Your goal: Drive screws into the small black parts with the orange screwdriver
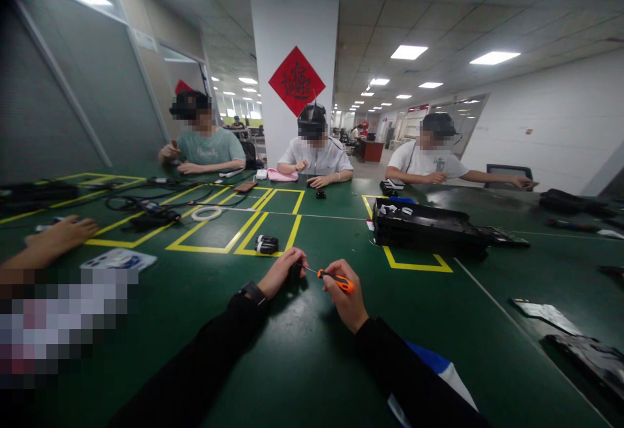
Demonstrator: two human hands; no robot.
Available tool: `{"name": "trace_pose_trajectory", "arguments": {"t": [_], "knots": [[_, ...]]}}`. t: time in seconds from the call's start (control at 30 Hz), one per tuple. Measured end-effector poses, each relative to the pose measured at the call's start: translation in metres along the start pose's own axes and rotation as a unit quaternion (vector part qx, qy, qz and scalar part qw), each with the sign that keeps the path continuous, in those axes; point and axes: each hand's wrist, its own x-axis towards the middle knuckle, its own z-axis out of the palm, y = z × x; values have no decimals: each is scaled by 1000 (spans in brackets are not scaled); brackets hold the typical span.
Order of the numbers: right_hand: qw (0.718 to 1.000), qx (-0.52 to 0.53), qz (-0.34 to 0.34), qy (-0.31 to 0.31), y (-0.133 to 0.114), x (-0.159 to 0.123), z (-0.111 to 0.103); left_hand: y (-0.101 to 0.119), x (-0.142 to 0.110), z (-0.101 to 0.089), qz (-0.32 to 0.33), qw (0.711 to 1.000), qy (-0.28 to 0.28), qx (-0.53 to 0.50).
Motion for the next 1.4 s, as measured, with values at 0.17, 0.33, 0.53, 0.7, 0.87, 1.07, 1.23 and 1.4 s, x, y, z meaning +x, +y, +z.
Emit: {"name": "trace_pose_trajectory", "arguments": {"t": [0.17, 0.33, 0.53, 0.7, 0.87, 1.07, 1.23, 1.4], "knots": [[1000, 3, -4, 5, 2, 0, 0, 0, 0, 0, 0, 1000, 1, 1], [1000, 5, -4, 3, 2, -1, 0, 1, 0, 0, -4, 1000, -4, -2], [1000, 4, -4, 5, 2, -1, -1, 2, 0, 0, -5, 1000, -7, -5], [1000, 8, -9, 9, 3, 0, 0, 0, 1, -1, 0, 1000, -9, -9], [1000, 13, -3, 9, 4, 0, 0, -4, 3, -2, 4, 1000, -9, -9], [1000, 11, 1, 4, 3, 0, 0, -4, 3, -2, -3, 1000, -10, -6], [998, -36, -19, 49, 1, 5, 0, -3, 2, -2, 5, 1000, -9, 17], [994, -58, -16, 88, 2, 13, -9, -2, 0, -1, 21, 999, 19, 38]]}}
